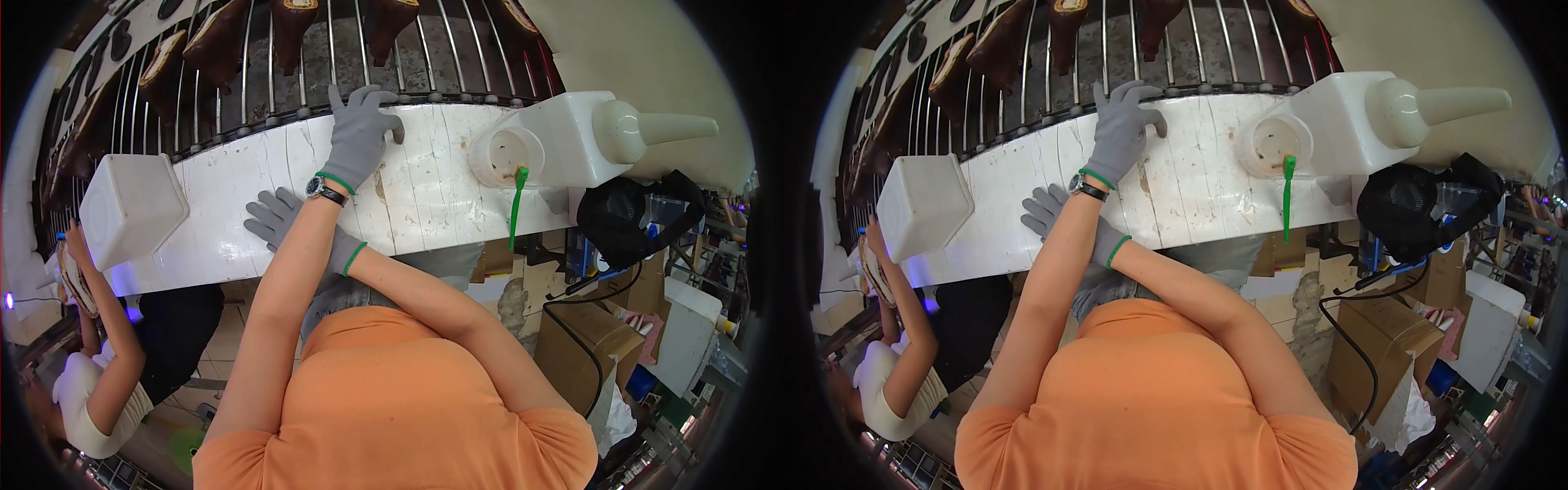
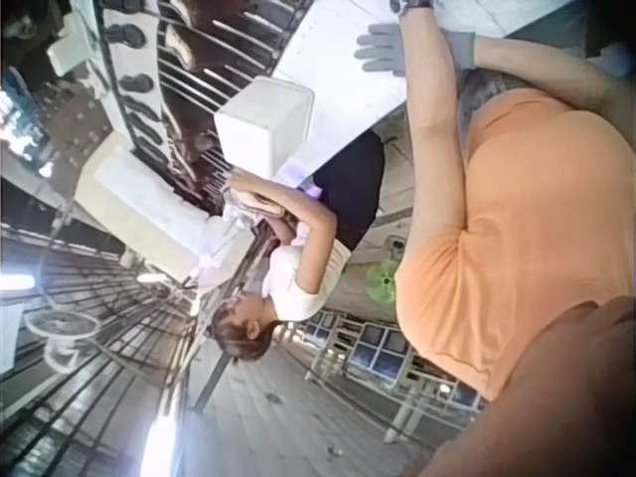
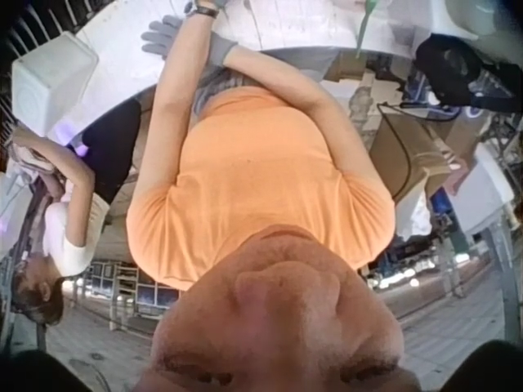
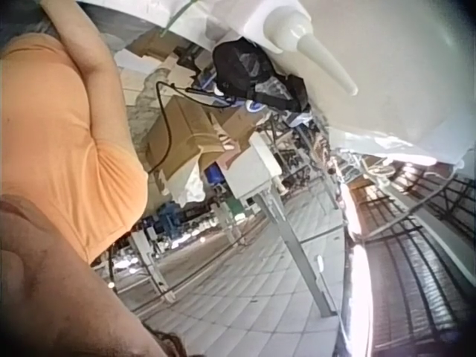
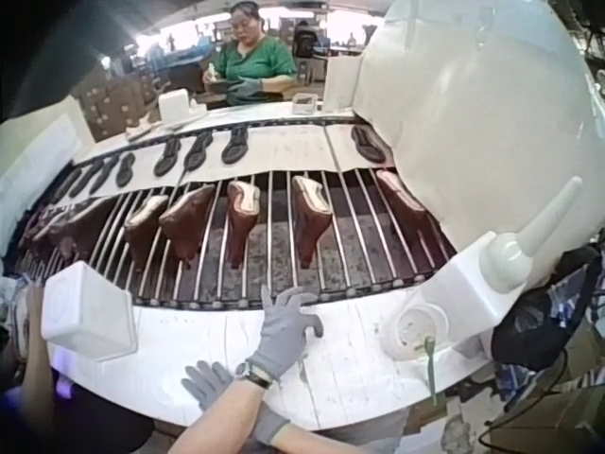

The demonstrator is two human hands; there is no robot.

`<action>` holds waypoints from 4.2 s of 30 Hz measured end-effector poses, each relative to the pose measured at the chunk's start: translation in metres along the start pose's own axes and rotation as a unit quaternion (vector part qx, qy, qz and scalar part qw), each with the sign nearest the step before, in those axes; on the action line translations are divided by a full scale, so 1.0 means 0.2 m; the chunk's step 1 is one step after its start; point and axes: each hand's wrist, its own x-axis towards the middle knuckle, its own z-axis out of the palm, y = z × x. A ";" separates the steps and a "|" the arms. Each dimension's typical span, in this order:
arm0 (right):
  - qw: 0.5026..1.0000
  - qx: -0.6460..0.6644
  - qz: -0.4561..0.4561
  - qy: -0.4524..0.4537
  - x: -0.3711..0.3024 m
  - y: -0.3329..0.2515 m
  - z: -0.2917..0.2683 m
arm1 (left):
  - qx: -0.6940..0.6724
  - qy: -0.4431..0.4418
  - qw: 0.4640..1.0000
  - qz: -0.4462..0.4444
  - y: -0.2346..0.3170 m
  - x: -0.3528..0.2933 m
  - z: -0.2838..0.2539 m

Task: Applying glue or adhesive to the edges of leather boot uppers using a small brush.

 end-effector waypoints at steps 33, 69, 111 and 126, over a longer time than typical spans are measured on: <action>0.999 0.025 0.017 -0.029 -0.03 0.00 0.02 | -0.026 0.095 0.995 -0.007 -0.01 0.01 0.03; 0.994 0.097 0.035 -0.043 -0.03 0.01 -0.02 | -0.150 0.149 0.977 -0.020 -0.07 0.07 0.09; 1.000 -0.002 0.001 -0.009 0.06 0.01 -0.16 | 0.112 0.015 0.986 0.126 0.23 0.17 0.13; 1.000 0.015 -0.003 0.019 0.07 0.01 -0.16 | -0.098 -0.039 0.994 -0.008 0.15 0.17 0.16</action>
